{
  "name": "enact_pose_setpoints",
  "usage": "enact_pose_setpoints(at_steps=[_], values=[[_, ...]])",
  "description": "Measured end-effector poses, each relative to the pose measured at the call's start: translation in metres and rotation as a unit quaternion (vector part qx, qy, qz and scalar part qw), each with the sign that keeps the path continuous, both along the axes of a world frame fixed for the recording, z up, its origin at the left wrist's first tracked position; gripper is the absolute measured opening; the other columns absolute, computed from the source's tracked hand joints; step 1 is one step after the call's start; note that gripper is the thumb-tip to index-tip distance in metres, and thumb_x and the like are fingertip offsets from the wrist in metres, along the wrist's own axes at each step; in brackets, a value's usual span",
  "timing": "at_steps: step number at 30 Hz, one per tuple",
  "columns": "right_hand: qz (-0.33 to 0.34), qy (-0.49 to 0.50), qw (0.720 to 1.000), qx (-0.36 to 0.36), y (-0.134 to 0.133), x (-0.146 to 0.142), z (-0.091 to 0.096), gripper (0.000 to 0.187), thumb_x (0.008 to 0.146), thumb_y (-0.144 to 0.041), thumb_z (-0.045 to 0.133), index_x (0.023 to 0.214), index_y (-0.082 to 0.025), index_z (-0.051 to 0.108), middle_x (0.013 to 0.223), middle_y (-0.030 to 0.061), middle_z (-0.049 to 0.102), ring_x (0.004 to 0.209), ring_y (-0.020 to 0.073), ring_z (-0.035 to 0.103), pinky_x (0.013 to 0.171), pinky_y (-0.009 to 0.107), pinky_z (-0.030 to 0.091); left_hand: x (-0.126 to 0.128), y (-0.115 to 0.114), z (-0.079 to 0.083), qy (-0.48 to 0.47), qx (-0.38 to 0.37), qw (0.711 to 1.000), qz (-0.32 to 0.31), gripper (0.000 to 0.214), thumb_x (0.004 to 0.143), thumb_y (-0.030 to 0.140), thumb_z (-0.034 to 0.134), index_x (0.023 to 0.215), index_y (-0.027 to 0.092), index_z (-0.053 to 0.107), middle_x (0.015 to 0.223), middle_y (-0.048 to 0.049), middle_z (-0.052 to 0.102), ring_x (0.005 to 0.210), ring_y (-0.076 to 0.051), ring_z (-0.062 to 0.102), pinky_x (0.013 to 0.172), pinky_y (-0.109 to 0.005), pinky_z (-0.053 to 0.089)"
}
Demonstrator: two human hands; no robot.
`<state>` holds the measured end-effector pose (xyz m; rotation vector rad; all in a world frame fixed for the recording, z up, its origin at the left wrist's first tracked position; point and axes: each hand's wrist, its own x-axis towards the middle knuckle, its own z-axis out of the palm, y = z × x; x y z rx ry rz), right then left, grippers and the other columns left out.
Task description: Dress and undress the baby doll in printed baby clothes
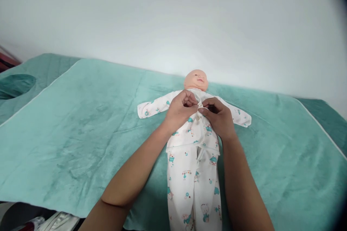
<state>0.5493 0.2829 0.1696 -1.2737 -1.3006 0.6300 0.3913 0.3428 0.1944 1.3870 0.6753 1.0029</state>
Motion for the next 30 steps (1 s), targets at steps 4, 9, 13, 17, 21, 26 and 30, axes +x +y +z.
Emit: enact_pose_setpoints(at_steps=[4,9,13,17,21,26,30], values=[[-0.011,-0.026,0.999,0.028,0.0,-0.001,-0.001,0.009,0.084,-0.03,0.072,0.087,-0.023,0.067,0.091,0.0009,0.062,0.087,0.0166,0.056,0.08,0.031,0.044,-0.003,0.005,0.0,0.03,0.015,0.999,-0.021,0.013,0.075,0.019,0.07,0.085,0.018,0.061,0.078,0.0016,0.06,0.07,-0.009,0.054,0.066,-0.023,0.041],[-0.019,-0.027,0.999,0.038,0.0,-0.003,-0.001,0.007,0.086,-0.03,0.07,0.085,-0.023,0.068,0.091,0.0011,0.064,0.087,0.0171,0.057,0.082,0.032,0.046,-0.007,0.009,0.003,0.115,0.093,0.989,-0.008,0.011,0.083,0.025,0.066,0.089,0.018,0.072,0.086,-0.0024,0.068,0.078,-0.013,0.059,0.071,-0.026,0.043],[-0.039,-0.022,0.998,0.049,0.0,-0.006,0.001,0.007,0.086,-0.029,0.072,0.082,-0.023,0.069,0.089,0.0014,0.066,0.085,0.017,0.059,0.08,0.032,0.046,-0.011,0.009,0.007,0.137,0.149,0.979,-0.026,0.015,0.085,0.029,0.066,0.092,0.02,0.076,0.095,-0.0043,0.07,0.083,-0.015,0.061,0.073,-0.027,0.044],[-0.037,-0.033,0.997,0.056,0.0,-0.006,0.001,0.008,0.086,-0.03,0.072,0.082,-0.024,0.071,0.09,0.0023,0.067,0.085,0.0177,0.06,0.078,0.033,0.047,-0.009,0.008,0.005,0.13,0.131,0.983,-0.015,0.014,0.084,0.032,0.068,0.083,0.019,0.072,0.086,-0.0032,0.069,0.074,-0.014,0.057,0.069,-0.027,0.043],[-0.022,-0.022,0.998,0.046,0.001,-0.004,0.0,0.006,0.085,-0.029,0.072,0.083,-0.024,0.071,0.092,0.002,0.067,0.088,0.0175,0.061,0.079,0.033,0.047,-0.005,0.008,0.0,0.11,0.09,0.99,0.013,0.015,0.083,0.032,0.068,0.078,0.018,0.068,0.076,-0.0009,0.063,0.068,-0.012,0.051,0.064,-0.026,0.039],[-0.043,-0.017,0.999,0.011,0.0,-0.006,0.002,0.007,0.084,-0.028,0.071,0.082,-0.022,0.069,0.092,0.0023,0.067,0.087,0.0173,0.06,0.08,0.032,0.047,-0.008,0.009,-0.001,0.067,-0.008,0.997,-0.026,0.016,0.082,0.034,0.069,0.079,0.019,0.065,0.066,0.0026,0.051,0.059,-0.01,0.042,0.056,-0.025,0.03],[-0.054,-0.024,0.998,0.005,0.0,-0.008,0.003,0.007,0.082,-0.025,0.071,0.087,-0.021,0.067,0.093,0.0016,0.066,0.086,0.0163,0.058,0.078,0.031,0.045,-0.012,0.01,0.002,0.094,0.002,0.994,-0.049,0.015,0.084,0.033,0.066,0.08,0.019,0.065,0.07,0.0016,0.054,0.061,-0.01,0.042,0.056,-0.025,0.03]])
